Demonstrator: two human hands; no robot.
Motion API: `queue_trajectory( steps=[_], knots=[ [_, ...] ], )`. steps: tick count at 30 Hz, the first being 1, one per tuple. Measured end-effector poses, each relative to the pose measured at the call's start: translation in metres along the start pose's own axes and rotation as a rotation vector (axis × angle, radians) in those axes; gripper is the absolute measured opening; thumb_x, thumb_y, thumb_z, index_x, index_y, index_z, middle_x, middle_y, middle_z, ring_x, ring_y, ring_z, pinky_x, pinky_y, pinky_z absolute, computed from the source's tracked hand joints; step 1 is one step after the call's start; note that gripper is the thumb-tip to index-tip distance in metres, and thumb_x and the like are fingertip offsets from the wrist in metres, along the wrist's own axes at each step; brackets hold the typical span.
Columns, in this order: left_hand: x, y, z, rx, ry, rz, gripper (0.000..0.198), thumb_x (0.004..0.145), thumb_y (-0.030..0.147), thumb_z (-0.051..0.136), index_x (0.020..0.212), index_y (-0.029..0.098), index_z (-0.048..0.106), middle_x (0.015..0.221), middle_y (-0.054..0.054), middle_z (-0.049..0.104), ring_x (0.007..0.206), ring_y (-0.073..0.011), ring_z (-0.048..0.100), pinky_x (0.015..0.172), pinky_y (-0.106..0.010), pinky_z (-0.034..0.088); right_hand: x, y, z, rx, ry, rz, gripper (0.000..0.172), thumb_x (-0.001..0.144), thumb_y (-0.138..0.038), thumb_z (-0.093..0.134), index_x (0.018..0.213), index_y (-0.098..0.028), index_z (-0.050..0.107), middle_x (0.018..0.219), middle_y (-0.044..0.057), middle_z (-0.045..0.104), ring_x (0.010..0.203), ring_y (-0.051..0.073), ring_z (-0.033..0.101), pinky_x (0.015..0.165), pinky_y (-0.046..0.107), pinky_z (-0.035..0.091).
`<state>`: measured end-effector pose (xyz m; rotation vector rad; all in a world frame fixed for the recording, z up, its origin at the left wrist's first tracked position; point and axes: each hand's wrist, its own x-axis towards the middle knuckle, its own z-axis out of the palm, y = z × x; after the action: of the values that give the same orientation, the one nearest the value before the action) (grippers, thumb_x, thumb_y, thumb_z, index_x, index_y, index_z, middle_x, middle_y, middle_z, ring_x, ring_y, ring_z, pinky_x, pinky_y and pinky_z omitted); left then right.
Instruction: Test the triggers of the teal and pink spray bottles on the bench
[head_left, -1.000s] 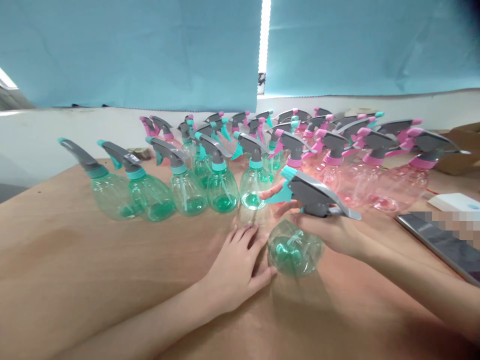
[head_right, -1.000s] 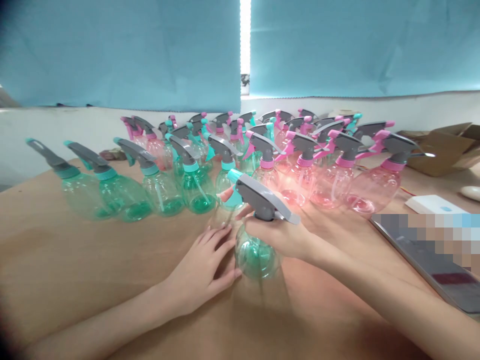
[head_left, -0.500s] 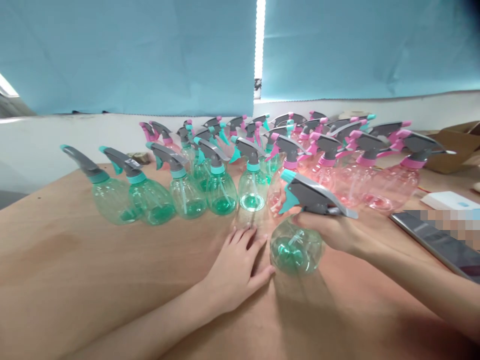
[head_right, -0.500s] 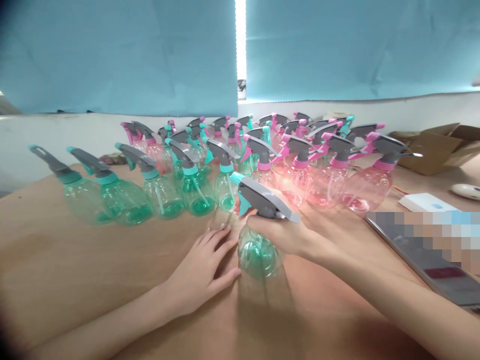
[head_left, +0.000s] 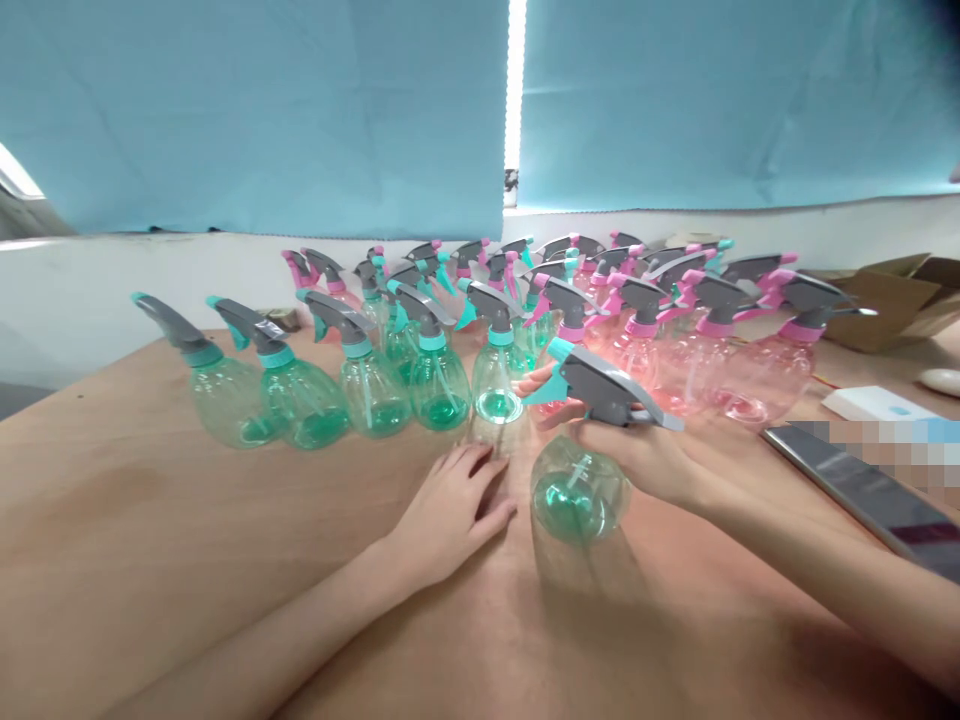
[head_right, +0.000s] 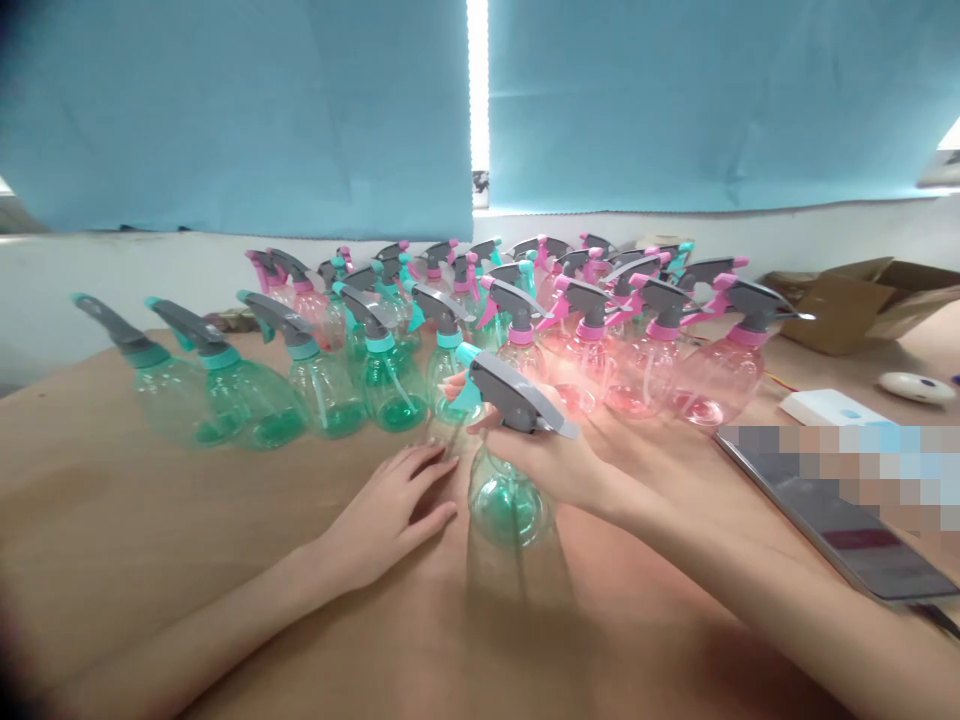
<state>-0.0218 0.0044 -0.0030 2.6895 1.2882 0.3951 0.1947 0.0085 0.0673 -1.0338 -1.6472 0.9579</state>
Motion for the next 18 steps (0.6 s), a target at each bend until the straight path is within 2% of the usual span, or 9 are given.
queue_trajectory(
  steps=[4,7,10,14,18],
  knots=[
    [0.0042,-0.0117,-0.002,0.034,0.017,-0.043,0.044,0.095,0.039,0.05,0.133,0.015,0.053,0.138,-0.014,0.052,0.128,-0.0312,0.045,0.105,-0.048,0.037,-0.0003,0.0018,0.0028,-0.008,-0.006,-0.03,0.006,0.066,-0.019,0.048,0.065,-0.023,0.052,0.061,-0.003,0.049,0.061,0.014,0.046,0.059,0.029,0.041],
    [0.0054,-0.0137,-0.0004,0.045,0.032,-0.041,0.042,0.095,0.039,0.05,0.131,0.016,0.054,0.137,-0.013,0.053,0.127,-0.0311,0.046,0.105,-0.048,0.037,-0.0005,-0.0011,0.0044,-0.046,0.026,-0.051,0.008,0.064,-0.019,0.045,0.057,-0.023,0.043,0.056,-0.005,0.039,0.054,0.011,0.037,0.052,0.027,0.034],
    [0.0055,-0.0129,0.0012,0.056,0.038,-0.035,0.042,0.095,0.038,0.049,0.13,0.016,0.055,0.136,-0.013,0.053,0.126,-0.0312,0.046,0.104,-0.048,0.038,-0.0007,-0.004,0.0053,-0.09,0.056,-0.062,0.01,0.061,-0.019,0.044,0.057,-0.023,0.036,0.054,-0.006,0.031,0.05,0.01,0.03,0.047,0.026,0.029],
    [0.0051,-0.0124,0.0013,0.065,0.032,-0.039,0.042,0.095,0.038,0.05,0.13,0.015,0.055,0.135,-0.014,0.054,0.125,-0.0307,0.047,0.104,-0.048,0.038,0.0,-0.0009,0.005,-0.144,0.044,-0.037,0.011,0.064,-0.019,0.048,0.058,-0.023,0.04,0.057,-0.004,0.042,0.054,0.012,0.041,0.051,0.027,0.038],
    [0.0047,-0.0115,0.0003,0.062,0.034,-0.042,0.041,0.096,0.038,0.049,0.13,0.016,0.054,0.136,-0.014,0.053,0.126,-0.0307,0.046,0.104,-0.048,0.037,0.0012,0.0026,0.0045,-0.117,-0.007,-0.014,0.004,0.069,-0.021,0.053,0.07,-0.023,0.056,0.068,-0.001,0.061,0.068,0.018,0.061,0.068,0.035,0.051]
  ],
)
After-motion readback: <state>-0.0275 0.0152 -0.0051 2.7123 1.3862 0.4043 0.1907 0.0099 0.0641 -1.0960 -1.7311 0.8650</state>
